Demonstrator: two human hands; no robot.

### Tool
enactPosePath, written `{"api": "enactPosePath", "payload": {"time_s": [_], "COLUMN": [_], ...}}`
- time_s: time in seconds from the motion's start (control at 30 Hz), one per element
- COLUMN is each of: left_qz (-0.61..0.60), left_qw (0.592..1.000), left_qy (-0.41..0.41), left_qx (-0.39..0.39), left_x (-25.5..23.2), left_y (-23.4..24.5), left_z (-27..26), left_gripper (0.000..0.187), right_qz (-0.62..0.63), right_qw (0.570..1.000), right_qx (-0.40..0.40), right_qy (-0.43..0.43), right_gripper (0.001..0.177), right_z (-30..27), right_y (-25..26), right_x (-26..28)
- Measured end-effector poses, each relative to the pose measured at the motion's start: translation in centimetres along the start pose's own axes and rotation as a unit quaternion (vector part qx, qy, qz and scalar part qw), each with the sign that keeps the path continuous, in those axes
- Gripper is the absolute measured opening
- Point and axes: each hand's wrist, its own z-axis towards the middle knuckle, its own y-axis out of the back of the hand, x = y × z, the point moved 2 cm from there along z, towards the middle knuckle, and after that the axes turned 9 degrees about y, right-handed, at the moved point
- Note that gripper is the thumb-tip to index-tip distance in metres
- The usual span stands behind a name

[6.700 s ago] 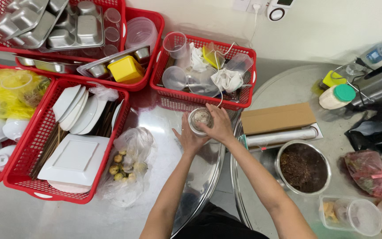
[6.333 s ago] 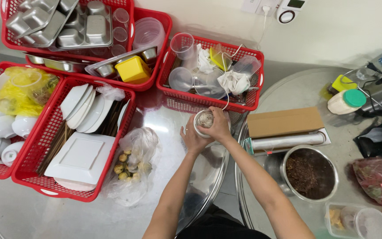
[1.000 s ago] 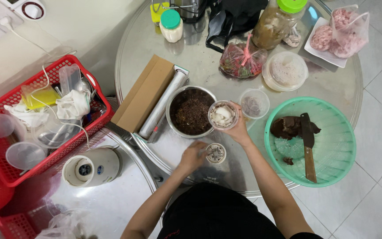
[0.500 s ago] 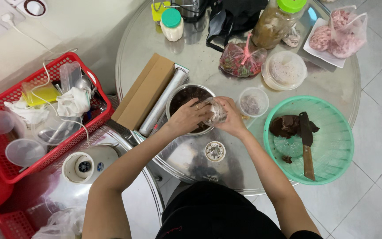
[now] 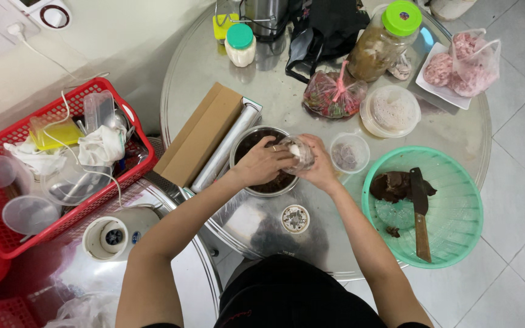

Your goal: The person fills a small plastic container with mushrooms and dark paste by hand, then closes the container with a white lid and repeats the process for another container.

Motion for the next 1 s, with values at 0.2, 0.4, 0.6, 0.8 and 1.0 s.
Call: {"api": "enactPosePath", "payload": {"time_s": [0.2, 0.4, 0.6, 0.8, 1.0], "left_qz": [-0.042, -0.075, 0.011, 0.009, 0.086], "left_qw": [0.994, 0.992, 0.997, 0.996, 0.995], "left_qy": [0.033, 0.016, 0.003, 0.024, -0.041], "left_qx": [0.093, 0.102, 0.075, 0.081, 0.005], "left_x": [1.7, 1.8, 0.8, 1.4, 2.3], "left_y": [-1.4, -1.8, -3.3, -4.0, -2.5], "left_z": [0.1, -0.4, -0.2, 0.0, -1.4], "left_gripper": [0.042, 0.044, 0.064, 0.021, 0.012], "right_qz": [0.052, 0.078, -0.021, -0.008, -0.007], "right_qw": [0.999, 0.996, 0.999, 1.0, 1.0], "right_qx": [-0.012, -0.021, 0.0, 0.005, -0.001], "right_qy": [0.01, -0.023, 0.025, 0.01, -0.004], "right_gripper": [0.092, 0.091, 0.09, 0.09, 0.088], "right_z": [-0.2, -0.7, -0.3, -0.2, -0.9], "right_y": [-0.5, -0.7, 0.1, -0.7, -0.6], "right_x": [-0.8, -1.6, -1.1, -1.8, -2.9]}}
